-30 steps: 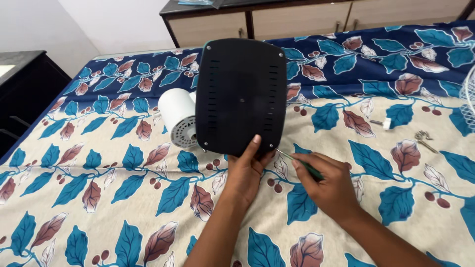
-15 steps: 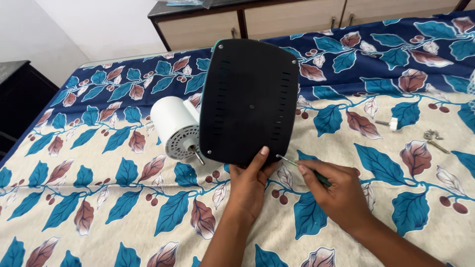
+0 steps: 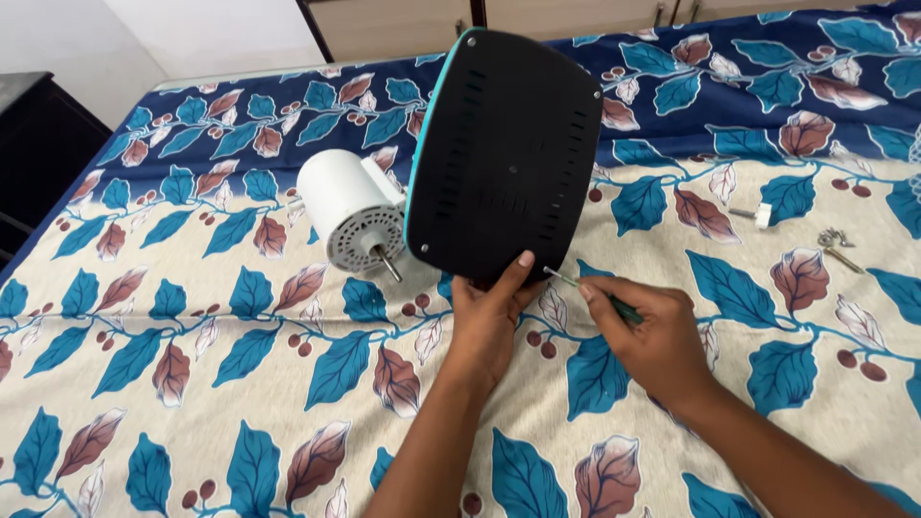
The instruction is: The person uses a screwdriver to remove screws from the back of a small teal table fan, detaches the motor housing from the stand, and then unscrews the base cover. The fan parts are placed on a patterned tablecloth.
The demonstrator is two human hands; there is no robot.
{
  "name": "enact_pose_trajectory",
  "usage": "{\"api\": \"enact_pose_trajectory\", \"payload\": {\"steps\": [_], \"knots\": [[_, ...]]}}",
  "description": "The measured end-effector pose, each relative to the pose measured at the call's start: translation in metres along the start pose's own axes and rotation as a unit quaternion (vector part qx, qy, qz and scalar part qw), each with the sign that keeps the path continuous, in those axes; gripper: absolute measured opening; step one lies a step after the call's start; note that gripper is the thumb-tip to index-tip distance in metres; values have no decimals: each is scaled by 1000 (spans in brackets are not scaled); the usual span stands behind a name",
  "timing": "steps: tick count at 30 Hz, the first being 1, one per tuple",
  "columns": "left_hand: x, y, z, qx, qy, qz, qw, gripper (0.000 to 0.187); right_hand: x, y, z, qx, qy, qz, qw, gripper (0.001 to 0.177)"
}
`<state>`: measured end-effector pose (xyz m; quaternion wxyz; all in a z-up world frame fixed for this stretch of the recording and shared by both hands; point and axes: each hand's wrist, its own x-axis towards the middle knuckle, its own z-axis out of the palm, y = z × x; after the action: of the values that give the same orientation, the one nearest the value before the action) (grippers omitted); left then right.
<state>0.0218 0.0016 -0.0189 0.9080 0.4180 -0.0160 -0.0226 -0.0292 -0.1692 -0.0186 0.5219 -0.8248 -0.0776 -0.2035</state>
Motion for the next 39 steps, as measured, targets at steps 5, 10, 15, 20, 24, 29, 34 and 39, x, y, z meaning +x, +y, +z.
{"api": "enact_pose_trajectory", "payload": {"steps": [5,10,15,20,24,29,34,39], "knots": [[2,-6,-2,46,18,-3,999,53,3,-2,-1,-39,-3,41,998,20],[4,-12,-2,62,41,25,997,46,3,-4,-2,7,-5,22,1000,12],[1,-9,2,83,50,19,995,41,5,-4,-3,10,8,22,1000,14],[-2,-6,5,94,37,18,995,43,4,-1,-4,25,3,41,999,18],[-1,-7,3,116,45,7,992,43,5,2,-4,26,-17,76,997,20],[2,-11,-2,132,64,9,989,48,6,3,-3,21,-24,24,999,20],[5,-13,-4,143,71,17,987,50,9,3,-5,-38,-53,49,997,23],[3,-14,-6,141,22,39,989,49,8,6,-9,-36,-63,-31,997,28]]}}
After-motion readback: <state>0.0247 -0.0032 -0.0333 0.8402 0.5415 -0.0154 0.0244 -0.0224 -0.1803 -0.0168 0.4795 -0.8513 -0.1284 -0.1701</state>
